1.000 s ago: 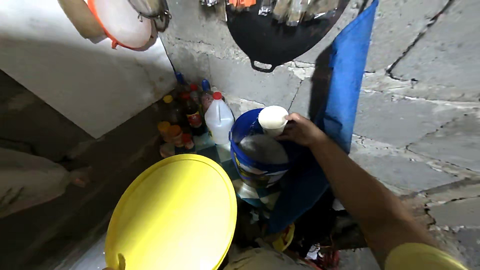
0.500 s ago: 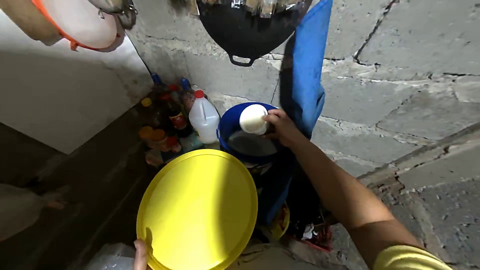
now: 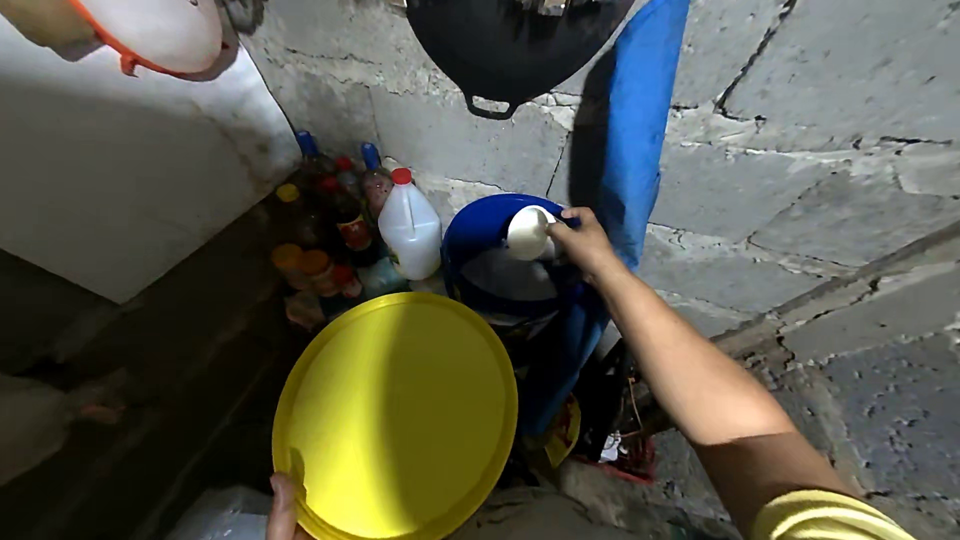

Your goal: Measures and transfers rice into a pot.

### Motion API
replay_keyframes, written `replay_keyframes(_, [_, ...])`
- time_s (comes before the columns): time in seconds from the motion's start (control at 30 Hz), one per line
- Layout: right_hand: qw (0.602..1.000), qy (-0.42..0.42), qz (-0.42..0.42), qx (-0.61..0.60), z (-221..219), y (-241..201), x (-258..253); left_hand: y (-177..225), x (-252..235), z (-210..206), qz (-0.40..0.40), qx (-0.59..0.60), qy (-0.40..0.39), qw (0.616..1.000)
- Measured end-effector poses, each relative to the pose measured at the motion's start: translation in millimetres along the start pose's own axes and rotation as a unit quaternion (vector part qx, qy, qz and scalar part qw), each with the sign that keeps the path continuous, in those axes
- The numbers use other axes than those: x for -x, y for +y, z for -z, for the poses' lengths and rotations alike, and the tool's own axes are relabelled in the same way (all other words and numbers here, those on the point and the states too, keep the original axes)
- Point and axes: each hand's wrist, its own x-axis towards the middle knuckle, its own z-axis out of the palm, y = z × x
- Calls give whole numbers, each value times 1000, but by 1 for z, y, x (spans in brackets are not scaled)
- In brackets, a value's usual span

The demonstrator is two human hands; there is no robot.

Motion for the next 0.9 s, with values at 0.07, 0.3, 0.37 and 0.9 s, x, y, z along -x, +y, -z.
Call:
replay_keyframes(0.07, [984,-24,-60,-163,-1,-1,7,-2,-3,2,20,3,-12,1000])
replay_keyframes(0.3, [900,-57,-115,-416,-3,-15,63,-27,-21,-4,161,-38,-43,985])
replay_keyframes(0.37, [892,-68,-109,-433,3,-22,91,-34,-24,-18,194,-64,-15,979])
replay_keyframes(0.9, [878,105,-13,-467,178,63,384,-120,73,-86,355,-183,-274,875])
